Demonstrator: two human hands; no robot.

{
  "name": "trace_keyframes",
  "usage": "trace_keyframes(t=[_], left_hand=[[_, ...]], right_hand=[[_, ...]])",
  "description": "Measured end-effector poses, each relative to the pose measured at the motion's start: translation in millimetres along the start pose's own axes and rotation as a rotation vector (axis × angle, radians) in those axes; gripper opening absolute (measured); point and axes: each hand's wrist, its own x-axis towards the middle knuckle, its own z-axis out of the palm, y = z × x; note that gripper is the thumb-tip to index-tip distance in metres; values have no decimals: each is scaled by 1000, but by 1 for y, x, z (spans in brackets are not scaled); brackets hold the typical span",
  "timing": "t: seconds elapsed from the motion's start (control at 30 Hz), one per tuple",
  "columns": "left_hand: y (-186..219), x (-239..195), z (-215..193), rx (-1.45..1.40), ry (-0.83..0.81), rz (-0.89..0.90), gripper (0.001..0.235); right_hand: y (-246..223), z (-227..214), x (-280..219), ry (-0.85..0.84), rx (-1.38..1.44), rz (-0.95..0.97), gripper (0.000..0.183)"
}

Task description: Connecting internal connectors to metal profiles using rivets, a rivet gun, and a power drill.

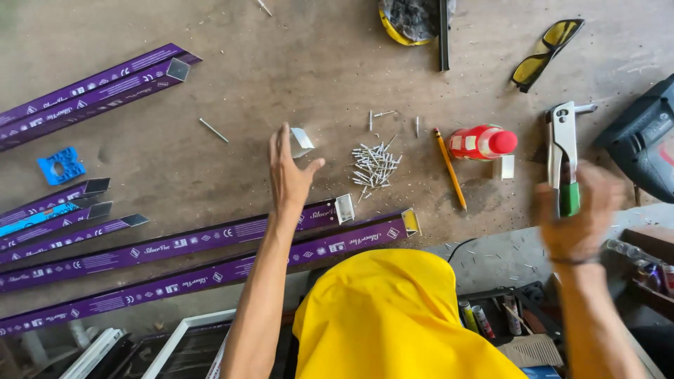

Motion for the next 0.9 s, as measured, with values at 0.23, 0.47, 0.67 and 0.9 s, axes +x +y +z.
trace_keyframes(t=[0.23,0.47,0.67,0.9], left_hand=[[-39,29,1,-37,9,97,74],[-66,25,-16,-15,170,255,83],[-37,33,-26,24,40,300,100],[19,-42,-1,-282,-72,472,23]], right_hand=[[-56,71,-59,-64,41,460,31],[-72,96,-42,-238,-120,501,17],[-33,103,-36,-82,-153,630,28],[-171,-19,45,-54,557,1068,16]])
